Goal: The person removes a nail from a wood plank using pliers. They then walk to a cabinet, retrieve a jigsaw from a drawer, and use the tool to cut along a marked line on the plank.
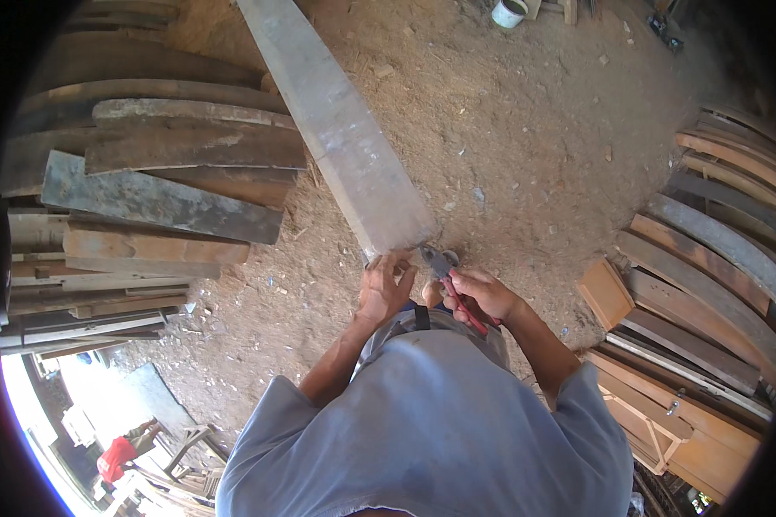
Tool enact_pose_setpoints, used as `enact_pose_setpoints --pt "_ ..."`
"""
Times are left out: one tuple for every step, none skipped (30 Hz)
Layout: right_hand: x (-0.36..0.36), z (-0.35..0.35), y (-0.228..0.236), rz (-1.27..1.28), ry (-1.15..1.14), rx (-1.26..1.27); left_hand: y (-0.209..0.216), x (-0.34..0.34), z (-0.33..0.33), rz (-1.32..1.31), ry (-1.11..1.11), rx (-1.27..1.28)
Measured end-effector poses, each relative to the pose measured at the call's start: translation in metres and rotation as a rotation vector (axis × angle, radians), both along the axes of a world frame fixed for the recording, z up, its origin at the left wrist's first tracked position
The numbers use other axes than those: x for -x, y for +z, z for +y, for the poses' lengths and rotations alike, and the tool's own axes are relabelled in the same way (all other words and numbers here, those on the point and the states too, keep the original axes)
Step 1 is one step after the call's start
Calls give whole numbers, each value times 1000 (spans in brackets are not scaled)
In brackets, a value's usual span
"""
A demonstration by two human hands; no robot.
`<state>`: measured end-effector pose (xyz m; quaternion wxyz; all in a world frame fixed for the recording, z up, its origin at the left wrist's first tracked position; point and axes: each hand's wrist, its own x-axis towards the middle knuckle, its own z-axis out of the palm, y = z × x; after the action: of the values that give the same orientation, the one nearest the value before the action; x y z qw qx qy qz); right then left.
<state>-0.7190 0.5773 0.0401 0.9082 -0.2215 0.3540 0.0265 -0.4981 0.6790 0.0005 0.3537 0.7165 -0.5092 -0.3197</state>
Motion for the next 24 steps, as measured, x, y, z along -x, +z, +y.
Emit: enact_pose_setpoints --pt "2 0 3 -29 -30 -7 0 -4 -2 -84 0 39" --pt "4 -4 13 -26 -77 20 -1 -8 -7 -168 -2 78" --pt "6 -8 12 -2 -62 92 -1 -10 -12 -251 -4 118" --pt "11 -14 12 24 -47 170 -1 -10 -18 -267 4 165" --pt "15 -19 12 51 -31 247 1 -9 -24 -284 -24 155" --pt "20 -25 15 55 36 360 3 -7 -29 -301 -51 145" --pt "20 -26 20 70 38 368 4 -6 -33 -318 -77 133" --pt "19 -27 27 85 41 377 0 -6 -36 -337 -105 115" --pt "18 -28 32 99 46 385 -7 -7 -37 -357 -133 96" --pt "18 -28 33 104 61 383 -8 -6 -39 -374 -164 78" --pt "17 -28 33 109 78 382 -8 -5 -40 -391 -166 88" --pt "17 -28 33 114 95 380 -8 -4 -41 -408 -168 98" --pt "18 -27 30 102 105 391 -7 -3 -42 -427 -170 109" --pt "19 -26 23 90 115 401 -7 -3 -43 -411 -170 113" --pt "19 -25 20 78 126 412 -8 -3 -44 -396 -170 117" --pt "17 -26 20 81 129 393 -11 -4 -44 -382 -168 122" --pt "14 -26 21 85 135 376 -21 -8 -42 -420 -187 146" --pt "11 -26 21 88 142 358 -37 -13 -38 -459 -205 171" --pt "14 -26 20 60 141 332 -33 -15 -40 -494 -229 195" --pt "18 -26 15 32 142 307 -30 -14 -40 -438 -187 180" --pt "21 -27 10 4 144 281 -25 -11 -40 -382 -143 165" --pt "24 -27 3 -25 186 280 -15 -10 -42 -325 -103 151" --pt "25 -29 -5 -55 230 279 -12 -11 -42 -270 -83 156" --pt "27 -31 -11 -85 275 279 -9 -14 -40 -216 -63 160"
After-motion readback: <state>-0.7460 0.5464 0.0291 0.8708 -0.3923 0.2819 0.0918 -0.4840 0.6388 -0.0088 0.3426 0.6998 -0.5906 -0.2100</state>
